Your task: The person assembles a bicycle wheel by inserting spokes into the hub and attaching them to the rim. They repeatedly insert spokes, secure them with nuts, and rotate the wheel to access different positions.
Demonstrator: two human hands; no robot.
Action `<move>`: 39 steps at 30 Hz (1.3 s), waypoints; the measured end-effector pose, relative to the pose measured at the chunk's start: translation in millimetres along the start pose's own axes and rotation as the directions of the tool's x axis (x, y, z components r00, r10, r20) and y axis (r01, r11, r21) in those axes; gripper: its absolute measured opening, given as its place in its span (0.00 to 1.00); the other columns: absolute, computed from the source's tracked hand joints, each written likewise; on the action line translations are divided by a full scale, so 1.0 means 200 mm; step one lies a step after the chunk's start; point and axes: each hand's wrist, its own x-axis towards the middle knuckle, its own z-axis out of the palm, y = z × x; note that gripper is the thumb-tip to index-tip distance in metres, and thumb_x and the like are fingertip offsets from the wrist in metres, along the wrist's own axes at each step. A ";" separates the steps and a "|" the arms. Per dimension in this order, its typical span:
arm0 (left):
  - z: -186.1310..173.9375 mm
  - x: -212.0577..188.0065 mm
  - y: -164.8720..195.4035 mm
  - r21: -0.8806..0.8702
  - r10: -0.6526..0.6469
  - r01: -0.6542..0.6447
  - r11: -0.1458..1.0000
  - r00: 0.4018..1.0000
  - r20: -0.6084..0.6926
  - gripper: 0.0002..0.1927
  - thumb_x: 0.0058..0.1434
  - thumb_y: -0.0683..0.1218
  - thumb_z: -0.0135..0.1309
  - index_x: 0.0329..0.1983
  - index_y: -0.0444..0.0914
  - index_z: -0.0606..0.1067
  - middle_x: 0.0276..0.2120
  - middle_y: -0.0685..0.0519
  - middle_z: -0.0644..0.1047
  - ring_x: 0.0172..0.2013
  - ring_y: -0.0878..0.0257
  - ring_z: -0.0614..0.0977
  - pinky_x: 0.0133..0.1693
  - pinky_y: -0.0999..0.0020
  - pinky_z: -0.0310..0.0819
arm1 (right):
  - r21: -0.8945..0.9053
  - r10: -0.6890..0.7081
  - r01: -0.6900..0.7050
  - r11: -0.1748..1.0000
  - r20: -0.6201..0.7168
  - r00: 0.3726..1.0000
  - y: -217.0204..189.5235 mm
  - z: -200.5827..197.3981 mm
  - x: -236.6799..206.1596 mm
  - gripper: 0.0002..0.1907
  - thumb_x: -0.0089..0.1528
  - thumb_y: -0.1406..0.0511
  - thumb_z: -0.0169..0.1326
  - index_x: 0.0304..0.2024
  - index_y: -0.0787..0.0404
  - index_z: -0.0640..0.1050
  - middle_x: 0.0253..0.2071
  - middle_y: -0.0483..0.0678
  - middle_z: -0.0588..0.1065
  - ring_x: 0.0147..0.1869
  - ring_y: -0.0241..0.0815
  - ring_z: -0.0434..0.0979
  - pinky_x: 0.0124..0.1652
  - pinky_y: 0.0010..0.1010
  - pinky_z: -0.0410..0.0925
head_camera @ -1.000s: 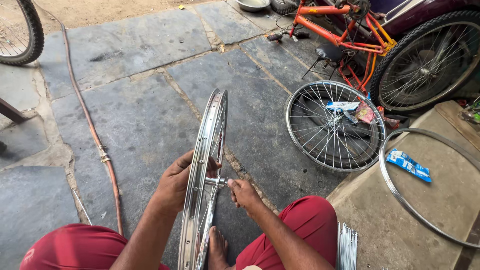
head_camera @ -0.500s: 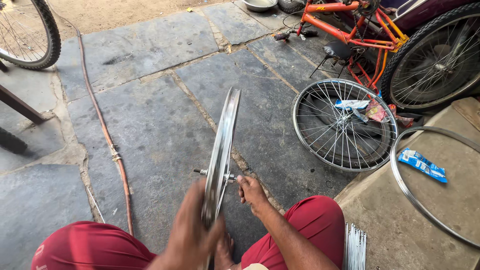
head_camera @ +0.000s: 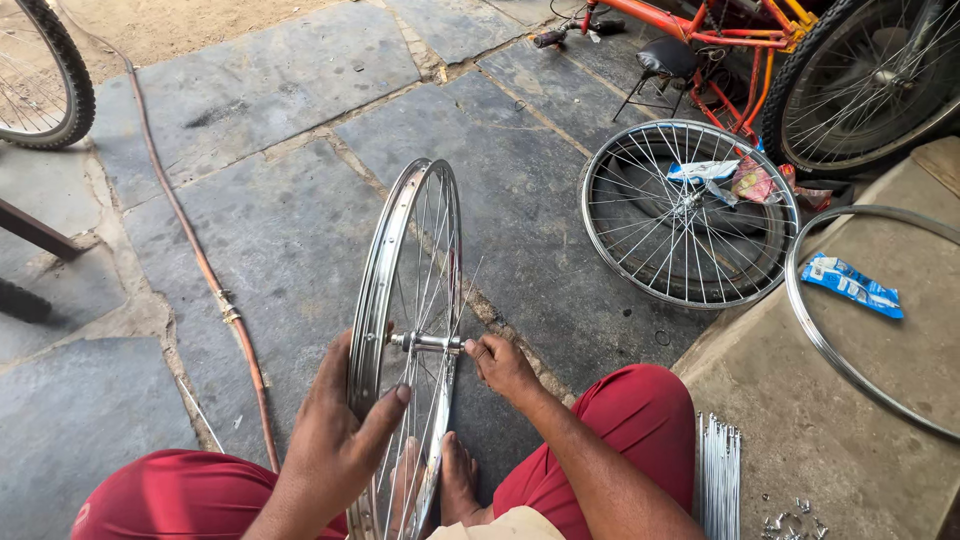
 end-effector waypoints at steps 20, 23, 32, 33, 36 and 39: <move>-0.15 -0.07 -0.19 -0.556 0.023 0.035 0.830 0.995 0.096 0.51 0.63 0.70 0.46 0.77 0.30 0.55 0.23 0.47 0.76 0.20 0.67 0.69 0.21 0.73 0.61 | 0.012 -0.040 0.039 0.999 0.142 0.989 -0.13 0.03 -0.03 0.20 0.68 0.50 0.52 0.41 0.60 0.76 0.30 0.45 0.78 0.32 0.38 0.78 0.35 0.37 0.74; -0.19 -0.08 -0.21 -0.446 0.006 0.021 0.895 0.998 0.060 0.53 0.62 0.73 0.43 0.76 0.30 0.56 0.22 0.50 0.75 0.19 0.69 0.69 0.21 0.72 0.62 | -0.360 -0.172 0.138 0.922 -0.061 0.983 -0.11 -0.17 -0.09 0.21 0.64 0.51 0.58 0.48 0.59 0.79 0.40 0.50 0.80 0.41 0.43 0.81 0.41 0.39 0.73; -0.27 -0.07 -0.35 -0.424 -0.105 0.079 0.902 0.994 -0.037 0.61 0.56 0.78 0.46 0.78 0.29 0.55 0.18 0.47 0.73 0.14 0.67 0.67 0.17 0.71 0.58 | -0.588 -0.035 -0.607 0.534 -0.733 0.679 0.63 -1.36 -0.78 0.20 0.70 0.52 0.51 0.51 0.61 0.79 0.45 0.57 0.80 0.50 0.57 0.81 0.50 0.49 0.72; -0.28 -0.08 -0.36 -0.439 -0.098 0.070 0.896 0.994 -0.042 0.61 0.58 0.78 0.46 0.80 0.29 0.54 0.19 0.46 0.73 0.14 0.67 0.67 0.17 0.71 0.58 | -0.510 0.180 -0.686 0.518 -0.719 0.671 0.74 -1.41 -0.88 0.22 0.68 0.52 0.51 0.56 0.60 0.77 0.49 0.58 0.80 0.53 0.59 0.80 0.50 0.50 0.74; -0.27 -0.08 -0.36 -0.447 -0.124 0.087 0.890 0.991 -0.054 0.61 0.60 0.77 0.48 0.81 0.28 0.56 0.19 0.45 0.73 0.14 0.66 0.69 0.18 0.71 0.58 | -0.491 0.564 -0.832 0.258 -0.623 0.542 1.03 -1.35 -1.11 0.25 0.68 0.49 0.52 0.57 0.59 0.76 0.54 0.58 0.78 0.58 0.58 0.78 0.55 0.50 0.72; -0.25 -0.08 -0.34 -0.458 -0.124 0.094 0.884 0.992 -0.036 0.60 0.60 0.77 0.49 0.80 0.28 0.57 0.20 0.45 0.73 0.16 0.66 0.69 0.19 0.71 0.60 | -0.517 0.433 -0.789 0.332 -0.659 0.615 1.18 -1.16 -1.24 0.28 0.69 0.49 0.51 0.59 0.64 0.74 0.52 0.60 0.79 0.56 0.58 0.80 0.55 0.48 0.73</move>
